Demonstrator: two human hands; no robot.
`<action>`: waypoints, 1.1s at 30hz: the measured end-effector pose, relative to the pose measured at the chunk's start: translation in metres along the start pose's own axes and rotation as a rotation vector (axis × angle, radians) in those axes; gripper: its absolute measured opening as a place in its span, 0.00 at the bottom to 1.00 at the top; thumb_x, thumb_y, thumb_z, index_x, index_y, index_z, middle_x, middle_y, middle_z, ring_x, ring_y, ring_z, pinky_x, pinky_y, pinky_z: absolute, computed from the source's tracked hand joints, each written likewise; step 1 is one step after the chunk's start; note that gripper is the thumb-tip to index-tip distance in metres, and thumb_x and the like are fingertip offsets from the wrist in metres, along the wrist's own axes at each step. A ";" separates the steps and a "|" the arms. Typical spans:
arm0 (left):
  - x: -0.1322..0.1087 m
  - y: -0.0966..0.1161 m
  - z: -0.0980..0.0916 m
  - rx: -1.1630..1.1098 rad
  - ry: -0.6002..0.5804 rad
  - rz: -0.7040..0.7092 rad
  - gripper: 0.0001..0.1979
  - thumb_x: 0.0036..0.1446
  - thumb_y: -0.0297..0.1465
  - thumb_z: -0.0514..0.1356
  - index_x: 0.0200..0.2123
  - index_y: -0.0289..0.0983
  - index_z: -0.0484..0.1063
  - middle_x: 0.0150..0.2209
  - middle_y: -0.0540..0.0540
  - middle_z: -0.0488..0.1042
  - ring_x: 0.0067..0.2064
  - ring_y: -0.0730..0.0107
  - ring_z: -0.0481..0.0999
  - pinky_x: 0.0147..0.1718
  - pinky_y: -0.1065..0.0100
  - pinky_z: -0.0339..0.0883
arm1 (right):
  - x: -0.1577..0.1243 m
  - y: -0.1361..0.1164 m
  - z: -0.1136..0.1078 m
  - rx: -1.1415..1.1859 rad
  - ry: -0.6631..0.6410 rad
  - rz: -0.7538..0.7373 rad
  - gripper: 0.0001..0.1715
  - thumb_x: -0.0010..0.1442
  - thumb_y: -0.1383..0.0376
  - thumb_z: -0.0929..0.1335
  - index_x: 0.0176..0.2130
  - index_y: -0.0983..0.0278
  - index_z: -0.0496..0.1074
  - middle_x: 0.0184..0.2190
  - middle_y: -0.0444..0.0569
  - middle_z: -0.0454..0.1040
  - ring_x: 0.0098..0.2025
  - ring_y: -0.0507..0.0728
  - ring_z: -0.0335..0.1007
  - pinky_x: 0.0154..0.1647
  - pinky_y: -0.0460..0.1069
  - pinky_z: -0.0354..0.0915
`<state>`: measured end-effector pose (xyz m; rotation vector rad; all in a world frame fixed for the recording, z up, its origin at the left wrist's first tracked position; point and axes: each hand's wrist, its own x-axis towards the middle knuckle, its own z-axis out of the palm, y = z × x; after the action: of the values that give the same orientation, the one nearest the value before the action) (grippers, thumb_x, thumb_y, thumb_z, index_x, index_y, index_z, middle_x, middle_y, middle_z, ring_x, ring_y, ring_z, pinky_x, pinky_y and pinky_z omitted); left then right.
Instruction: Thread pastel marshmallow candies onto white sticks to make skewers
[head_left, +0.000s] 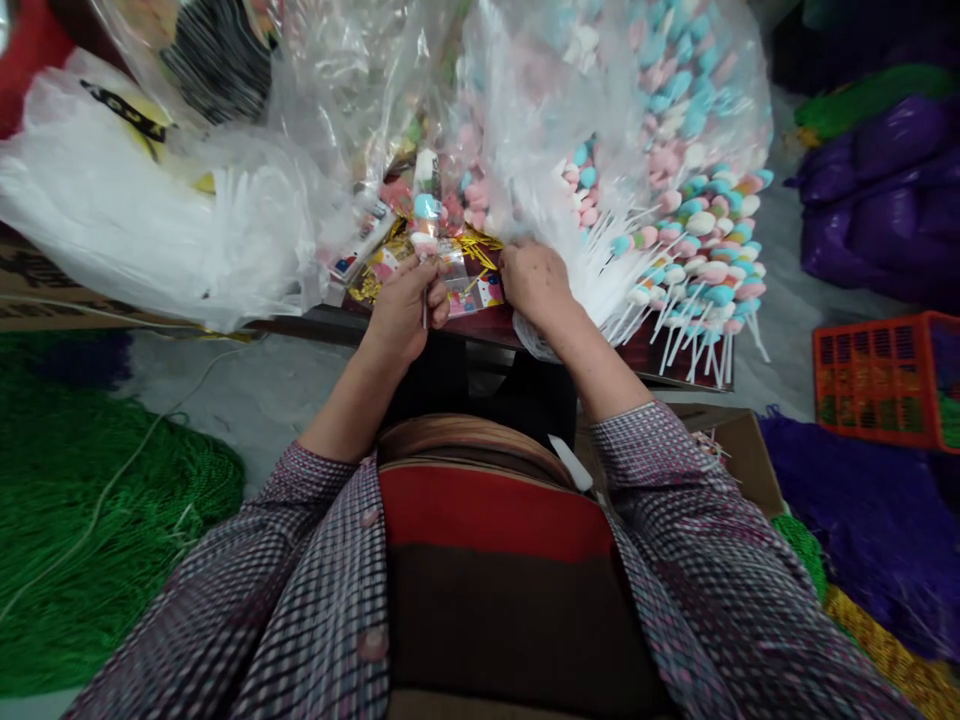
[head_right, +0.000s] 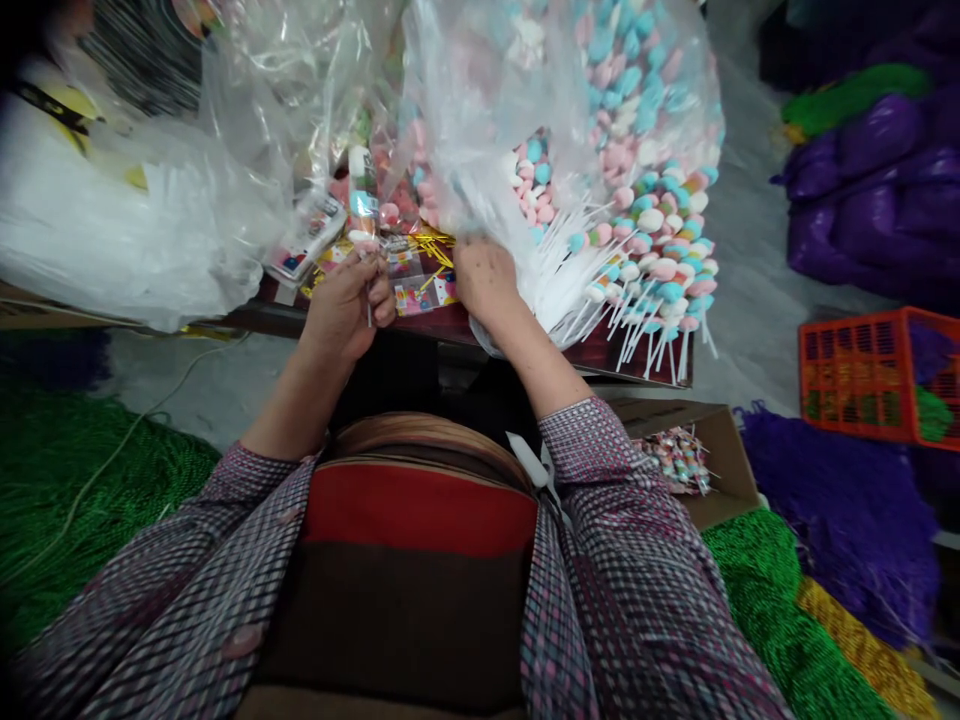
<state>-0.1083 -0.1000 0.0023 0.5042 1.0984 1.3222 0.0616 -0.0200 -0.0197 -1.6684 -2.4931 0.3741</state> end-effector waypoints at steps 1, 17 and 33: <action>0.000 0.000 0.000 -0.002 0.002 0.004 0.12 0.63 0.33 0.64 0.29 0.40 0.66 0.18 0.59 0.58 0.14 0.83 0.57 0.14 0.76 0.50 | 0.001 0.000 0.004 0.008 0.027 0.009 0.17 0.66 0.73 0.61 0.46 0.69 0.77 0.50 0.65 0.78 0.52 0.68 0.73 0.55 0.61 0.67; 0.001 -0.006 -0.001 -0.066 -0.012 0.019 0.09 0.63 0.27 0.60 0.30 0.40 0.67 0.20 0.57 0.65 0.16 0.82 0.58 0.13 0.76 0.51 | 0.010 -0.003 0.012 0.100 0.015 0.075 0.13 0.68 0.67 0.64 0.48 0.66 0.76 0.51 0.63 0.77 0.53 0.67 0.73 0.57 0.61 0.67; 0.003 -0.011 -0.003 -0.020 0.012 -0.011 0.07 0.65 0.25 0.58 0.32 0.39 0.66 0.20 0.59 0.64 0.15 0.83 0.59 0.13 0.77 0.51 | 0.007 0.023 0.018 0.324 0.156 0.058 0.11 0.68 0.61 0.64 0.40 0.62 0.74 0.41 0.55 0.79 0.48 0.65 0.75 0.54 0.61 0.70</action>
<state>-0.1060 -0.1008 -0.0088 0.4754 1.0954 1.3273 0.0752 -0.0072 -0.0437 -1.5743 -2.1416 0.5934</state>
